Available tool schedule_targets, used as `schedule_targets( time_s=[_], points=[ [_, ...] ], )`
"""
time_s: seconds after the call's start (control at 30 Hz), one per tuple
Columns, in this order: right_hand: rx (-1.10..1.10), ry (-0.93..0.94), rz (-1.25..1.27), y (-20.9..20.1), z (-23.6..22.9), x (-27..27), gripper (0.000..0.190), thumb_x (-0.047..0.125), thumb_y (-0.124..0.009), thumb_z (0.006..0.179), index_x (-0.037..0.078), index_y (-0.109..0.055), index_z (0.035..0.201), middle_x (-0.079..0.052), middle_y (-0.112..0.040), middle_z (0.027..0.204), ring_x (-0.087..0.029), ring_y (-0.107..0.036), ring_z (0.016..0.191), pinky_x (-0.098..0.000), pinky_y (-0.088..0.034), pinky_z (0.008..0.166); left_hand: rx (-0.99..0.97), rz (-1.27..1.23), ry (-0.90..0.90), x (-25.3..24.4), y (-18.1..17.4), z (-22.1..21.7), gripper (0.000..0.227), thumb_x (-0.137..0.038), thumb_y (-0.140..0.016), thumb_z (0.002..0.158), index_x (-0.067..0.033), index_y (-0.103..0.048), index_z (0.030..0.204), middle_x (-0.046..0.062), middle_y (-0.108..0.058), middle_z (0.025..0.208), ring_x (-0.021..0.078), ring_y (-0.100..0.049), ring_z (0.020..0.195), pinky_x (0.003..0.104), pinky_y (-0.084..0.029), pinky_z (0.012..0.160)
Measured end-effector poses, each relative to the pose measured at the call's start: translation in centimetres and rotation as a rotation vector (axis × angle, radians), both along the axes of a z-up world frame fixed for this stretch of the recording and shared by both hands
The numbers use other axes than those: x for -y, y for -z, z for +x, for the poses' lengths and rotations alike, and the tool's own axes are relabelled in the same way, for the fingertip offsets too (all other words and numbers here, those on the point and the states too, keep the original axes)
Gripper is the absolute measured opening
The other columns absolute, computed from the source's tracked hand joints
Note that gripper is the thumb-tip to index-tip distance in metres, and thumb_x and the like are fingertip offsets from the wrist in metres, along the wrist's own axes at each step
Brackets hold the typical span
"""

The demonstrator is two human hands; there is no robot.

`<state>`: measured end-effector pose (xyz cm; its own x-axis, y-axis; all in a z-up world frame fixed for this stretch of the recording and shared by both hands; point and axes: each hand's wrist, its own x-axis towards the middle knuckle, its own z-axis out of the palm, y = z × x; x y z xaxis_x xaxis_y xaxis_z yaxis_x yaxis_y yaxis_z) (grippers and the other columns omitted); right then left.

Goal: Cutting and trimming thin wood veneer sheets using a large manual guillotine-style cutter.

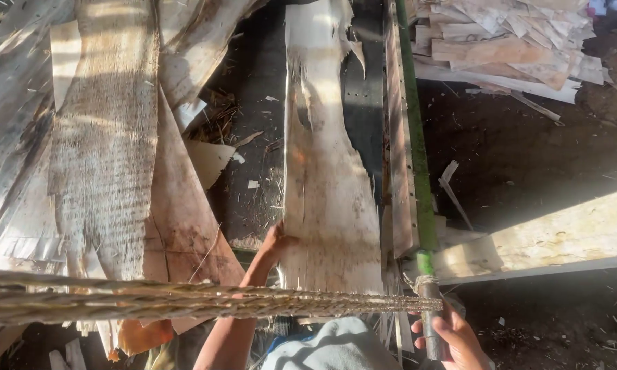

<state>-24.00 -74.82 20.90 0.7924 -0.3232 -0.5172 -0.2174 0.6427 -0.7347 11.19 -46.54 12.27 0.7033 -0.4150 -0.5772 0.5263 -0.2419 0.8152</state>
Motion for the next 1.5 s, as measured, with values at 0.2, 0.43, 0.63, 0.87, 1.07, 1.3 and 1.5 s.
schedule_targets(
  time_s=[0.2, 0.43, 0.63, 0.87, 1.07, 1.3, 1.5],
  points=[
    [-0.210, -0.066, -0.146, -2.7, 1.7, -1.8, 0.060, 0.011, -0.072, 0.082, -0.002, -0.051, 0.137, -0.015, -0.060, 0.083, -0.021, -0.057, 0.063, -0.0353, -0.047, 0.049, 0.231, -0.177, 0.119, -1.1, -0.8, -1.6, 0.062, 0.013, -0.071, 0.075, -0.0021, -0.059, 0.134, 0.013, -0.076, 0.117, 0.0216, -0.073, 0.103, 0.035, -0.060, 0.093],
    [-0.197, -0.023, -0.169, -3.7, 2.1, -2.5, 0.060, 0.011, -0.071, 0.078, 0.006, -0.054, 0.136, -0.009, -0.058, 0.076, -0.018, -0.055, 0.057, -0.0340, -0.045, 0.047, 0.162, -0.721, 0.073, -6.0, 3.8, -5.7, 0.088, -0.032, -0.084, 0.076, -0.0006, -0.044, 0.148, 0.016, -0.065, 0.133, 0.0264, -0.067, 0.116, 0.043, -0.056, 0.102],
    [-0.236, -0.024, -0.173, -3.3, 1.9, -2.2, 0.059, 0.011, -0.071, 0.078, 0.007, -0.054, 0.134, -0.010, -0.059, 0.076, -0.019, -0.056, 0.057, -0.0351, -0.046, 0.047, 0.034, -0.862, 0.113, -7.2, 9.1, -5.8, 0.106, -0.047, -0.089, 0.077, 0.0002, -0.035, 0.155, 0.020, -0.059, 0.139, 0.0293, -0.066, 0.117, 0.046, -0.056, 0.102],
    [-0.221, -0.022, -0.224, -4.4, 2.1, -2.9, 0.051, 0.008, -0.070, 0.080, 0.003, -0.055, 0.128, -0.009, -0.058, 0.077, -0.019, -0.055, 0.053, -0.0346, -0.045, 0.043, -0.039, -0.909, 0.186, -7.1, 13.9, -6.3, 0.098, -0.038, -0.088, 0.079, 0.0012, -0.037, 0.154, 0.022, -0.062, 0.135, 0.0282, -0.068, 0.111, 0.045, -0.058, 0.098],
    [-0.206, -0.019, -0.213, -8.2, 2.9, -3.0, 0.059, 0.004, -0.066, 0.078, 0.009, -0.053, 0.135, -0.008, -0.054, 0.071, -0.016, -0.054, 0.051, -0.0331, -0.043, 0.040, -0.079, -0.871, 0.205, -7.7, 17.2, -7.5, 0.091, -0.029, -0.087, 0.079, 0.0004, -0.040, 0.151, 0.020, -0.064, 0.133, 0.0259, -0.069, 0.109, 0.043, -0.059, 0.096],
    [-0.226, -0.016, -0.252, -9.2, 2.9, -2.8, 0.058, 0.005, -0.066, 0.080, 0.006, -0.053, 0.136, -0.008, -0.055, 0.069, -0.016, -0.054, 0.051, -0.0332, -0.044, 0.041, -0.156, -0.825, 0.192, -8.3, 15.3, -10.8, 0.083, -0.019, -0.086, 0.079, -0.0006, -0.044, 0.148, 0.018, -0.066, 0.131, 0.0231, -0.071, 0.106, 0.041, -0.061, 0.094],
    [-0.189, -0.013, -0.289, -9.8, 3.1, -2.7, 0.057, 0.004, -0.065, 0.079, 0.004, -0.052, 0.134, -0.008, -0.057, 0.069, -0.016, -0.055, 0.051, -0.0330, -0.044, 0.040, -0.192, -0.799, 0.178, -4.5, 2.6, -10.6, 0.078, -0.012, -0.086, 0.079, -0.0013, -0.046, 0.146, 0.016, -0.068, 0.129, 0.0211, -0.072, 0.103, 0.039, -0.062, 0.092]
  ],
)
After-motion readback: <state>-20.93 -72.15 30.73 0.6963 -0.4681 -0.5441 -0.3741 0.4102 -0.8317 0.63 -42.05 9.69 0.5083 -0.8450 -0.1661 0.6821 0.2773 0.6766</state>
